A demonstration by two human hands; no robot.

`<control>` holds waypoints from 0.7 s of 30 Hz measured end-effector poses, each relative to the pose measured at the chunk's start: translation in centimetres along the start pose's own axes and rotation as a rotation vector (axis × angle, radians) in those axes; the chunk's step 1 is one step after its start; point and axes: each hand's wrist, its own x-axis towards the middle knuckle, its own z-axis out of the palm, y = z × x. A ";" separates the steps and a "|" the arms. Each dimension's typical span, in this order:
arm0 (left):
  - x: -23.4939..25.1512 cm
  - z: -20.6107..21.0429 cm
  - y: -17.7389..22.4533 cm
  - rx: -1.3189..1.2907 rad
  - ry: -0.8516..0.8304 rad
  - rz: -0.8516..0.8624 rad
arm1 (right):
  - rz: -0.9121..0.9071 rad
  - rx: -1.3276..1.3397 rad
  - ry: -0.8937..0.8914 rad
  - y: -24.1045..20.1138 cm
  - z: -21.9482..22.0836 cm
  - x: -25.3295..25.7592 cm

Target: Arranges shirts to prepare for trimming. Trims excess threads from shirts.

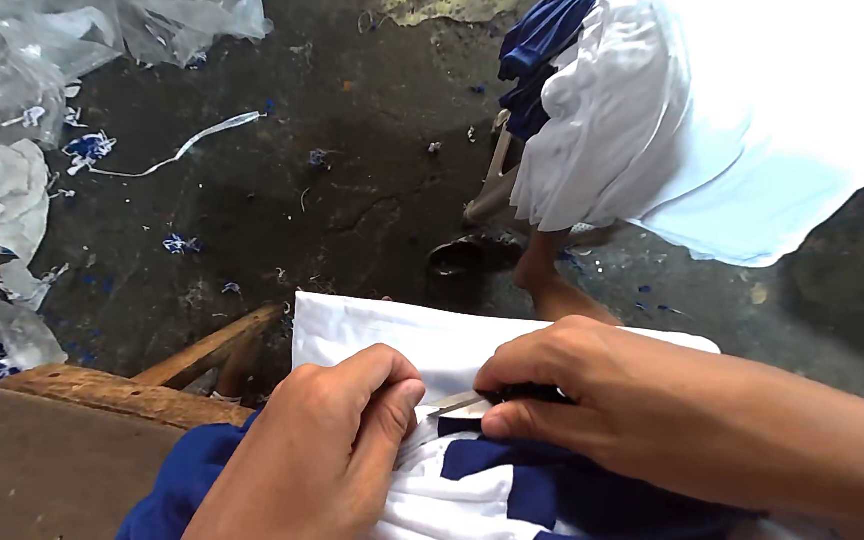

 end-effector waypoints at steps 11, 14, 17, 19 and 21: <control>0.0 0.1 0.1 -0.054 0.070 -0.008 | -0.106 -0.014 0.147 1.1 -0.3 -0.6; 0.1 1.0 0.5 0.017 0.305 -0.061 | -0.097 0.042 0.188 1.3 0.2 -1.3; 0.0 0.8 1.0 0.111 0.262 -0.001 | -0.132 0.185 0.182 1.8 1.8 -2.4; -0.3 0.8 1.6 0.121 0.108 0.072 | -0.168 0.300 0.178 2.2 2.5 -3.4; -0.6 0.9 2.3 0.101 -0.047 0.097 | -0.141 0.391 0.207 2.2 2.7 -4.4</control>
